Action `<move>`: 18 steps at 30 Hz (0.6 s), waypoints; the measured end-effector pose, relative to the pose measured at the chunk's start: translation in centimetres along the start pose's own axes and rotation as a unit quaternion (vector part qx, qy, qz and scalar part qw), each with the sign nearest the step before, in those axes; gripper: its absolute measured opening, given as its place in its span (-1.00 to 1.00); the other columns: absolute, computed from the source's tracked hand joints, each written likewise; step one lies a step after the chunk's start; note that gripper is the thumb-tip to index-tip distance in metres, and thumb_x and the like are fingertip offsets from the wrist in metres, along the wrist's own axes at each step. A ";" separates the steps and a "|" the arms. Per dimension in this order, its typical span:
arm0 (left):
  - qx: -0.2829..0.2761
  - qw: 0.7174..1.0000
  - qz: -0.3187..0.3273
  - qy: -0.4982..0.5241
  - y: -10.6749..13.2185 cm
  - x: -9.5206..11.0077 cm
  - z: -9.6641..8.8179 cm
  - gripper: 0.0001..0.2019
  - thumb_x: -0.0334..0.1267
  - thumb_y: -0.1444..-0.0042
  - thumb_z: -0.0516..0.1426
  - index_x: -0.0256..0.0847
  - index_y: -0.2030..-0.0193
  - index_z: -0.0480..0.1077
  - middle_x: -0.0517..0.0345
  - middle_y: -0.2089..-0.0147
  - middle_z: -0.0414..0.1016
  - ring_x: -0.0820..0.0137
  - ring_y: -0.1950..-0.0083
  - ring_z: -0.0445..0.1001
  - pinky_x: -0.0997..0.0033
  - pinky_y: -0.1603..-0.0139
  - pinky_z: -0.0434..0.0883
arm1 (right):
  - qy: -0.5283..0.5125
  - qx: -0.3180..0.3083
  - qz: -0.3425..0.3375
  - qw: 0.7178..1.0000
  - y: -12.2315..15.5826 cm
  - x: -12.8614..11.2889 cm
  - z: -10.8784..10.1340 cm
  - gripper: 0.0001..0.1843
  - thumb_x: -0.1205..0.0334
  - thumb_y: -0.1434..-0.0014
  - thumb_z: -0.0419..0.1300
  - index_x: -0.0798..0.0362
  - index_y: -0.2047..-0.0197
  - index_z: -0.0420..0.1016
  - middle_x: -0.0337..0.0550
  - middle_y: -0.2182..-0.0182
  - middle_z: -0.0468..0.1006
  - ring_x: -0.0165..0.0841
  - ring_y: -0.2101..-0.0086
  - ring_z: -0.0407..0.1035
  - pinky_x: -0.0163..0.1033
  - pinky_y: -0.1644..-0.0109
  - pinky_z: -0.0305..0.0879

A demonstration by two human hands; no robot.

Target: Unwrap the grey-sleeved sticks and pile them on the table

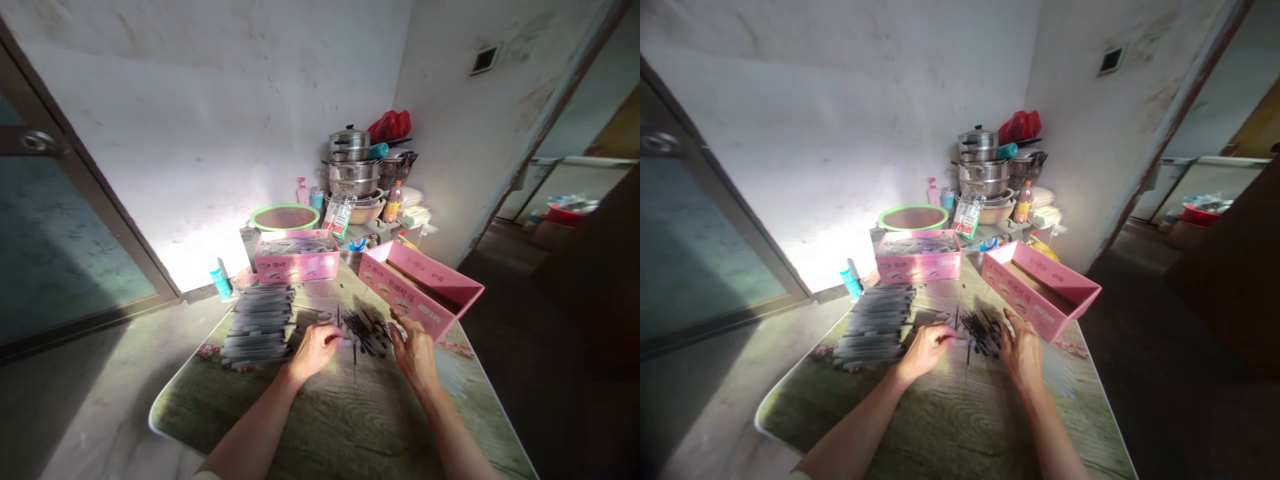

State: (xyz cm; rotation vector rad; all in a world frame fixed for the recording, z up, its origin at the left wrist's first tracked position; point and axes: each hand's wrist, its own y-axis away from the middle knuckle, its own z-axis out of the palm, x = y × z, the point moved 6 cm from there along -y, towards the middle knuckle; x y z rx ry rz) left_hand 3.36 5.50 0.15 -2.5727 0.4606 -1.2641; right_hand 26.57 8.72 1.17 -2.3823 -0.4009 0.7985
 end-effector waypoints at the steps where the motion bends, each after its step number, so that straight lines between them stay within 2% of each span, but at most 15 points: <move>1: 0.005 1.000 0.002 -0.008 0.0 0.0 -0.1 -0.80 -0.40 -0.18 0.11 -0.21 0.25 0.60 0.14 0.32 0.59 0.44 0.33 0.50 0.51 0.28 0.36 | -0.006 0.010 -0.002 1.000 0.1 -0.5 0.8 -0.58 0.11 -0.35 0.02 0.18 -0.07 0.52 0.15 0.09 0.63 -0.10 0.15 0.52 -0.01 0.05 0.46; 5: 0.026 0.999 -0.002 -0.027 0.1 -0.2 -0.6 -0.80 -0.41 -0.18 0.11 -0.21 0.30 0.59 0.13 0.33 0.56 0.43 0.34 0.47 0.52 0.31 0.34 | -0.001 0.008 -0.078 0.997 1.2 -2.1 3.1 -0.62 0.13 -0.35 0.01 0.11 -0.05 0.53 0.07 0.16 0.65 -0.12 0.20 0.50 -0.02 0.10 0.44; 10: 0.078 0.994 -0.013 -0.070 0.1 -1.1 -1.5 -0.79 -0.42 -0.19 0.10 -0.20 0.29 0.59 0.11 0.30 0.53 0.42 0.29 0.47 0.50 0.25 0.35 | 0.025 0.005 -0.137 0.990 2.1 -2.4 3.6 -0.66 0.15 -0.35 0.03 0.09 -0.04 0.53 0.06 0.18 0.64 -0.13 0.20 0.48 -0.04 0.12 0.40; 14: 0.140 0.982 -0.041 -0.124 0.1 -2.1 -3.5 -0.83 -0.43 -0.16 0.14 -0.18 0.28 0.58 0.12 0.28 0.53 0.40 0.21 0.48 0.48 0.16 0.35 | 0.028 0.017 -0.137 0.990 2.2 -2.4 3.3 -0.63 0.12 -0.35 0.02 0.11 -0.03 0.54 0.08 0.19 0.64 -0.13 0.22 0.49 -0.05 0.15 0.40; 18: 0.194 0.970 -0.069 -0.128 0.4 -2.7 -6.9 -0.83 -0.44 -0.15 0.14 -0.18 0.34 0.56 0.15 0.32 0.52 0.43 0.27 0.47 0.49 0.20 0.36 | 0.033 0.020 -0.135 0.990 2.3 -2.4 3.2 -0.61 0.10 -0.36 -0.01 0.10 -0.02 0.54 0.05 0.21 0.64 -0.14 0.24 0.50 -0.06 0.16 0.41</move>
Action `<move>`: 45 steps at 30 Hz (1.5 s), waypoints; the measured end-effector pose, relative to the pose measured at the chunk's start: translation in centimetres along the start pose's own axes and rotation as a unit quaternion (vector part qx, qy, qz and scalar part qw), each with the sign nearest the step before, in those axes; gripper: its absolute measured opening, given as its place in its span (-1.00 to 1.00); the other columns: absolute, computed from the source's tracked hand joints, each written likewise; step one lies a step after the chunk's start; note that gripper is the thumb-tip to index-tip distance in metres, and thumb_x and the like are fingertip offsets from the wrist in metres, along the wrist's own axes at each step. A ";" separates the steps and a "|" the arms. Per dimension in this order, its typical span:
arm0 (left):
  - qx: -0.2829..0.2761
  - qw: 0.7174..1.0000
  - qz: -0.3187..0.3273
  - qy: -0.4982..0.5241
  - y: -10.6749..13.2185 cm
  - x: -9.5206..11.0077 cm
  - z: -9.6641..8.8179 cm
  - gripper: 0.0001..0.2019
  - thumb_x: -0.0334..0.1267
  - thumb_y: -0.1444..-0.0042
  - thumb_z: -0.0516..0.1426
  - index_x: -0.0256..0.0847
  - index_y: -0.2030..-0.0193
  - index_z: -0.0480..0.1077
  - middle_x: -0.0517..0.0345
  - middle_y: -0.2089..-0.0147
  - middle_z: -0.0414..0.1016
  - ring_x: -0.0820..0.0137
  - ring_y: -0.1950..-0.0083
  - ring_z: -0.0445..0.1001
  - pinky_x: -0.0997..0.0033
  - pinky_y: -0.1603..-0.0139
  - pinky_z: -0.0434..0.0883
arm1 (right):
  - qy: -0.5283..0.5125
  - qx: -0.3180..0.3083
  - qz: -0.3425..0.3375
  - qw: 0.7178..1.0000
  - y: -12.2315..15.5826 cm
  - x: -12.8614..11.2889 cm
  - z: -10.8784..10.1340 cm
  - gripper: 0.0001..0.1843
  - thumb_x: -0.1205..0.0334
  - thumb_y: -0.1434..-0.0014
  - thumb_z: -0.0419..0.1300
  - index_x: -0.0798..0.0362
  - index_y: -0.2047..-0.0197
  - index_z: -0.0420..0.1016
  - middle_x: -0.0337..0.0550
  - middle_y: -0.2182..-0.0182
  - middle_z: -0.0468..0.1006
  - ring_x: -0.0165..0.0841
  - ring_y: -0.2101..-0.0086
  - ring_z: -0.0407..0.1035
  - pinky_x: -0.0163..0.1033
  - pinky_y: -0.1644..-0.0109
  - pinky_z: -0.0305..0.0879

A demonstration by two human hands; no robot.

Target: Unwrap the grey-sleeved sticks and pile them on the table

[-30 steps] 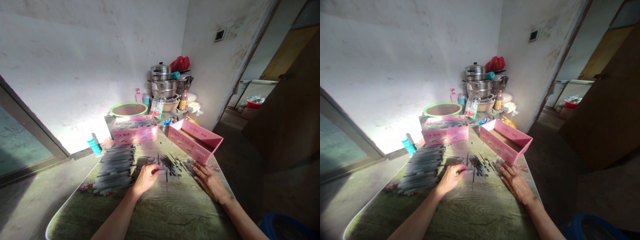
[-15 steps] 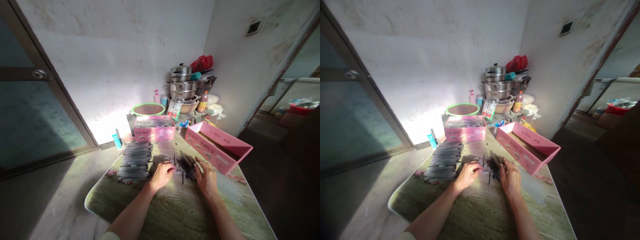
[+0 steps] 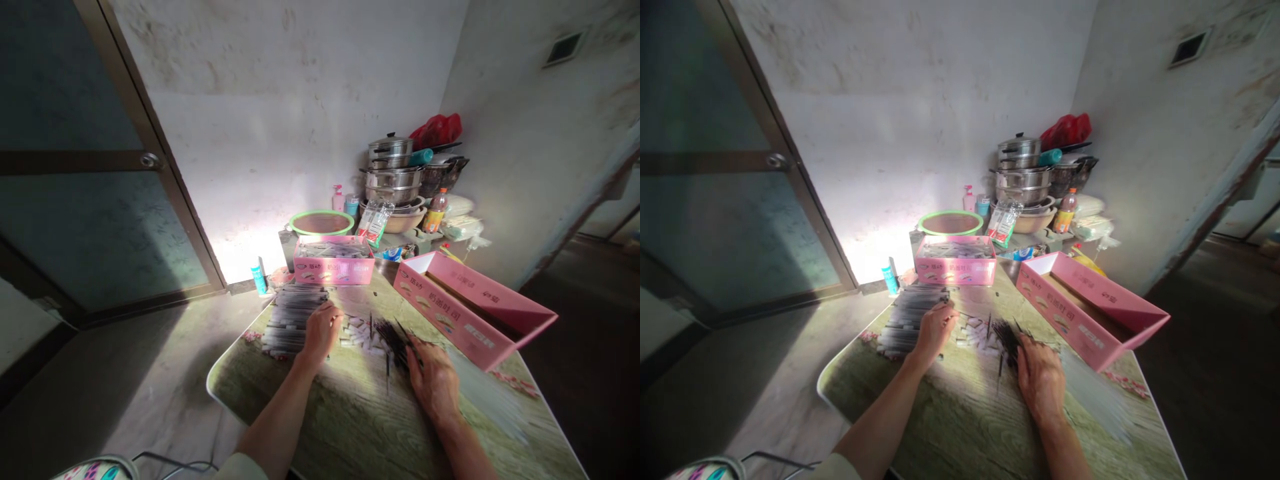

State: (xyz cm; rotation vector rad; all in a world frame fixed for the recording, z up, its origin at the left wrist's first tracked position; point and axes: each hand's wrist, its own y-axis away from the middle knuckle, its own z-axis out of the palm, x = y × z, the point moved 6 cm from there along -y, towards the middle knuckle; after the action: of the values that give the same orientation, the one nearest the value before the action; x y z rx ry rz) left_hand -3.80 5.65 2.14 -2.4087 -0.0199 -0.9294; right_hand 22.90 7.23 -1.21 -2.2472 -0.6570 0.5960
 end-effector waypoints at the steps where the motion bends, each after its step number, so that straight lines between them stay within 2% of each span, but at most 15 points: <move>1: 0.015 1.000 -0.007 0.004 -0.3 -0.5 -1.1 -0.83 -0.44 -0.16 0.13 -0.19 0.33 0.57 0.15 0.31 0.52 0.43 0.28 0.46 0.49 0.21 0.36 | 0.001 0.001 -0.001 1.000 0.0 0.0 -0.1 -0.61 0.10 -0.36 -0.01 0.09 -0.02 0.54 0.05 0.22 0.64 -0.15 0.25 0.50 -0.07 0.16 0.41; 5: 0.070 0.997 -0.043 -0.005 -0.6 -3.5 -6.3 -0.84 -0.42 -0.14 0.14 -0.20 0.28 0.57 0.13 0.27 0.57 0.40 0.25 0.48 0.46 0.18 0.39 | 0.006 0.011 0.002 1.000 0.1 0.0 -0.1 -0.61 0.08 -0.36 0.00 0.11 -0.01 0.55 0.08 0.24 0.64 -0.13 0.27 0.50 -0.06 0.16 0.40; 7: 0.078 0.993 -0.080 -0.042 0.0 -5.4 -8.7 -0.84 -0.38 -0.15 0.13 -0.20 0.28 0.57 0.12 0.27 0.59 0.38 0.25 0.50 0.44 0.17 0.38 | 0.006 0.009 0.007 1.000 0.1 0.1 0.1 -0.60 0.08 -0.36 0.00 0.12 0.00 0.55 0.08 0.24 0.64 -0.13 0.27 0.49 -0.06 0.17 0.40; 9: 0.052 0.987 -0.120 -0.097 0.8 -7.1 -10.3 -0.82 -0.34 -0.17 0.11 -0.18 0.24 0.58 0.11 0.26 0.60 0.35 0.25 0.51 0.43 0.19 0.37 | 0.005 0.006 0.010 1.000 0.1 0.2 0.3 -0.61 0.09 -0.35 0.01 0.12 -0.01 0.55 0.07 0.24 0.64 -0.14 0.28 0.49 -0.07 0.18 0.40; 12: 0.004 0.969 -0.168 -0.178 2.2 -8.8 -11.2 -0.79 -0.31 -0.19 0.10 -0.12 0.20 0.58 0.10 0.24 0.63 0.28 0.22 0.54 0.41 0.24 0.34 | 0.005 0.007 0.005 1.000 0.0 0.0 0.5 -0.61 0.10 -0.35 0.02 0.13 -0.02 0.55 0.05 0.25 0.64 -0.15 0.28 0.50 -0.10 0.18 0.40; 15: -0.027 0.954 -0.181 -0.238 3.0 -9.2 -10.8 -0.79 -0.29 -0.21 0.08 -0.07 0.23 0.57 0.09 0.23 0.64 0.24 0.18 0.55 0.40 0.28 0.31 | 0.005 0.011 -0.001 1.000 0.0 -0.1 0.3 -0.61 0.09 -0.35 0.02 0.13 -0.01 0.55 0.04 0.26 0.64 -0.15 0.28 0.50 -0.10 0.18 0.40; 19: -0.041 0.938 -0.189 -0.286 3.2 -9.1 -10.2 -0.78 -0.26 -0.22 0.06 -0.07 0.22 0.56 0.08 0.22 0.63 0.22 0.17 0.55 0.40 0.29 0.31 | 0.004 0.014 0.005 1.000 0.0 0.0 0.2 -0.63 0.11 -0.35 0.02 0.11 -0.01 0.54 0.02 0.26 0.64 -0.16 0.29 0.50 -0.09 0.18 0.42; 22: -0.047 0.934 -0.209 -0.285 3.3 -9.1 -9.8 -0.77 -0.23 -0.24 0.05 -0.08 0.21 0.56 0.08 0.23 0.63 0.23 0.17 0.55 0.42 0.29 0.31 | -0.002 0.019 0.003 1.000 0.0 0.0 0.0 -0.63 0.11 -0.35 0.02 0.13 0.00 0.54 0.03 0.25 0.64 -0.16 0.28 0.50 -0.09 0.17 0.43; 25: -0.045 0.943 -0.211 -0.253 3.3 -9.0 -9.4 -0.78 -0.24 -0.24 0.06 -0.08 0.19 0.55 0.10 0.24 0.63 0.26 0.18 0.56 0.43 0.28 0.31 | -0.002 0.020 -0.001 1.000 -0.1 -0.2 -0.1 -0.64 0.13 -0.34 0.02 0.12 0.00 0.54 0.03 0.26 0.64 -0.16 0.28 0.51 -0.09 0.18 0.43; 29: -0.055 0.972 -0.129 -0.189 2.5 -7.5 -7.8 -0.81 -0.32 -0.24 0.07 -0.12 0.19 0.54 0.12 0.21 0.64 0.31 0.17 0.55 0.42 0.16 0.33 | -0.003 0.011 0.005 1.000 -0.2 -0.2 0.0 -0.66 0.14 -0.34 0.02 0.07 0.00 0.54 0.02 0.24 0.65 -0.16 0.26 0.52 -0.09 0.16 0.44; 32: -0.076 0.980 -0.070 -0.170 1.8 -5.8 -6.1 -0.81 -0.38 -0.23 0.08 -0.14 0.19 0.53 0.11 0.17 0.64 0.32 0.09 0.54 0.39 0.03 0.32 | -0.001 0.006 0.013 1.000 0.0 0.0 0.2 -0.65 0.14 -0.34 0.02 0.08 -0.01 0.54 0.04 0.21 0.65 -0.14 0.25 0.53 -0.07 0.16 0.44; 40: -0.147 0.970 -0.018 -0.194 1.3 -3.0 -2.2 -0.84 -0.39 -0.16 0.17 -0.12 0.17 0.53 0.12 0.16 0.56 0.30 0.08 0.48 0.38 0.05 0.31 | -0.029 0.004 0.018 0.999 0.0 -0.1 0.1 -0.65 0.17 -0.33 0.03 0.06 -0.04 0.54 0.01 0.19 0.65 -0.15 0.22 0.53 -0.08 0.12 0.44; 45: -0.208 0.946 0.017 -0.249 1.1 -1.3 -0.5 -0.93 -0.35 -0.16 0.19 -0.17 0.25 0.52 0.04 0.14 0.51 0.24 -0.01 0.43 0.35 0.05 0.32 | -0.039 0.001 0.024 0.999 0.1 -0.1 0.3 -0.65 0.17 -0.33 0.04 0.07 -0.05 0.53 0.01 0.18 0.65 -0.15 0.21 0.52 -0.05 0.11 0.45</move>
State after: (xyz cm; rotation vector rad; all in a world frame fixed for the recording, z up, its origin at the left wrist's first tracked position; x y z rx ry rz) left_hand -4.88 4.72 1.04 -2.9687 0.0341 -0.3010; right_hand 22.70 7.26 -1.42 -2.2522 -0.6417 0.7096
